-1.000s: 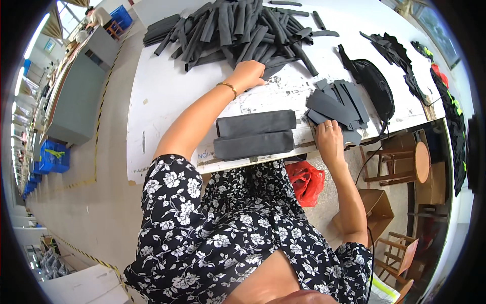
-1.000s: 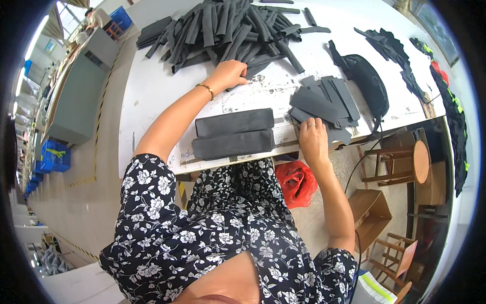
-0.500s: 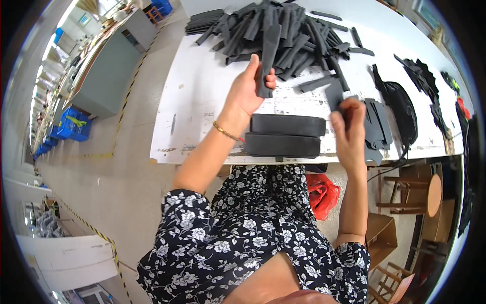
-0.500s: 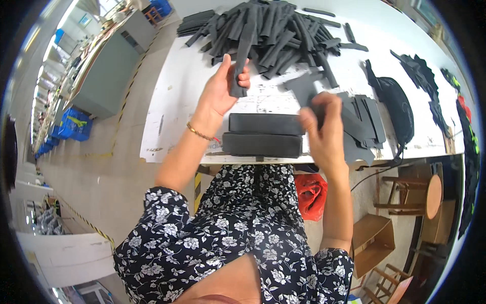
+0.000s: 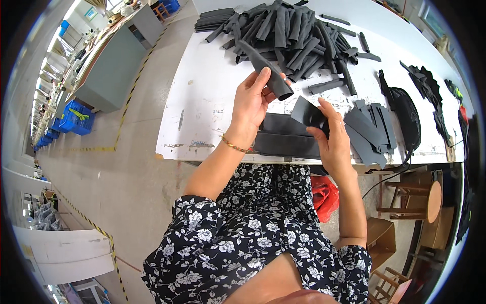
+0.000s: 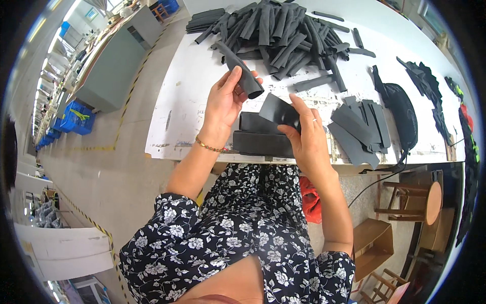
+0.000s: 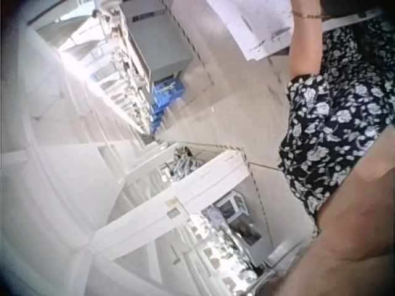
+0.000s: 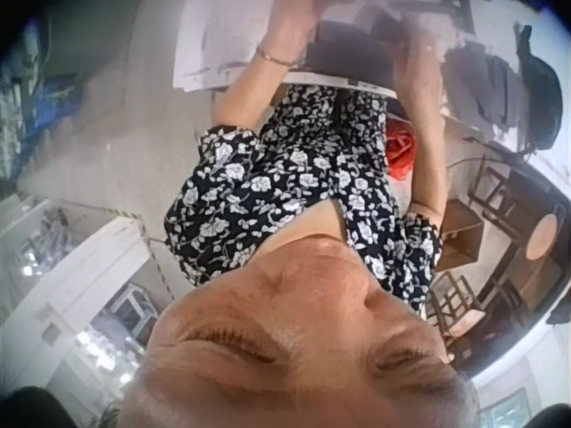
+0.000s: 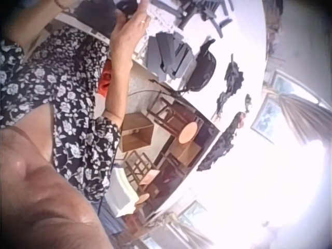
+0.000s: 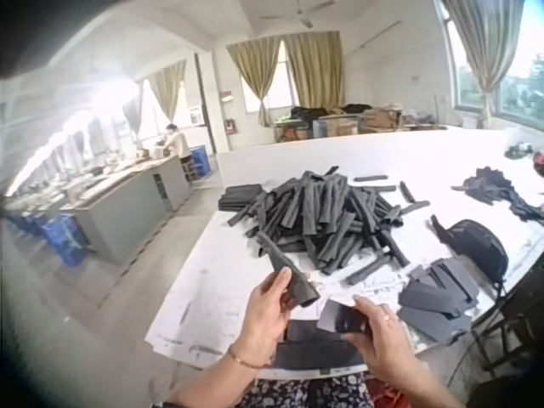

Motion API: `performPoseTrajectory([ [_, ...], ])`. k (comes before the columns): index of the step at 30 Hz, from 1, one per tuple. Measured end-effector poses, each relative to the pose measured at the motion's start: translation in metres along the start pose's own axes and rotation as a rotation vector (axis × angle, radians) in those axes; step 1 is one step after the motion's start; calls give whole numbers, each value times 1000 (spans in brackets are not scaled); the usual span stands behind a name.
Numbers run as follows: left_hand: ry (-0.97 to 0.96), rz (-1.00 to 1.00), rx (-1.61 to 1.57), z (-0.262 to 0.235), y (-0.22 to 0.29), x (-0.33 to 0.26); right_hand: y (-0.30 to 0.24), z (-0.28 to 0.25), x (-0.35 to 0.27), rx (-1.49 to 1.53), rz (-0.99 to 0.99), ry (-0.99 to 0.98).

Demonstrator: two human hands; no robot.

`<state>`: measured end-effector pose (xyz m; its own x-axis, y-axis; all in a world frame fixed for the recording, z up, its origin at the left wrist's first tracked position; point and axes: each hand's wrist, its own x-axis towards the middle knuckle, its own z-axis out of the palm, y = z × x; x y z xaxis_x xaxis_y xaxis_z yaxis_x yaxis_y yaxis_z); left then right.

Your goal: The person repeatedly picks up a long, dark gray fabric strip and a rectangular fabric piece from a table. They insert the strip into a pocket or sleeve on the rectangular piece and then place the assembled unit onto a growing stack. This process is repeated continuously throughout the clip.

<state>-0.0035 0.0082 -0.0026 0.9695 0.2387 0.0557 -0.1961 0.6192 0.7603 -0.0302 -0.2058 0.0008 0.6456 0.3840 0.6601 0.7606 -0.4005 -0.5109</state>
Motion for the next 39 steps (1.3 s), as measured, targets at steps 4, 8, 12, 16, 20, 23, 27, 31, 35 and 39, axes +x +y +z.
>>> performPoseTrajectory([
  [4, -1, 0, -40, -1, -5, 0, 1, -3, 4, -124, -86, 45],
  [8, 15, -4, -25, 4, -9, -3, -2, 1, 9, -221, -130, 96],
  [12, -6, -45, -14, 10, -9, -9, 3, 2, 11, -311, -132, 163],
  [16, -37, -42, -12, 8, -12, -15, 3, 2, 12, -428, -181, 228],
  [20, -25, 25, -13, 20, -12, -27, 2, 8, 11, -502, -210, 280],
  [23, 34, 117, 9, 36, -21, -39, -7, 16, 14, -504, -182, 298],
  [27, -44, 292, -113, 39, -19, -51, -7, 24, 9, -246, -139, 279],
  [31, -355, 69, -130, 39, -15, -42, -19, 23, 9, -184, -119, 144],
  [35, -375, 232, -44, 31, -23, -39, -7, 14, -4, -117, -149, 89],
  [39, -343, 43, -241, 34, -42, -51, -9, 27, 10, -66, -230, 21],
])
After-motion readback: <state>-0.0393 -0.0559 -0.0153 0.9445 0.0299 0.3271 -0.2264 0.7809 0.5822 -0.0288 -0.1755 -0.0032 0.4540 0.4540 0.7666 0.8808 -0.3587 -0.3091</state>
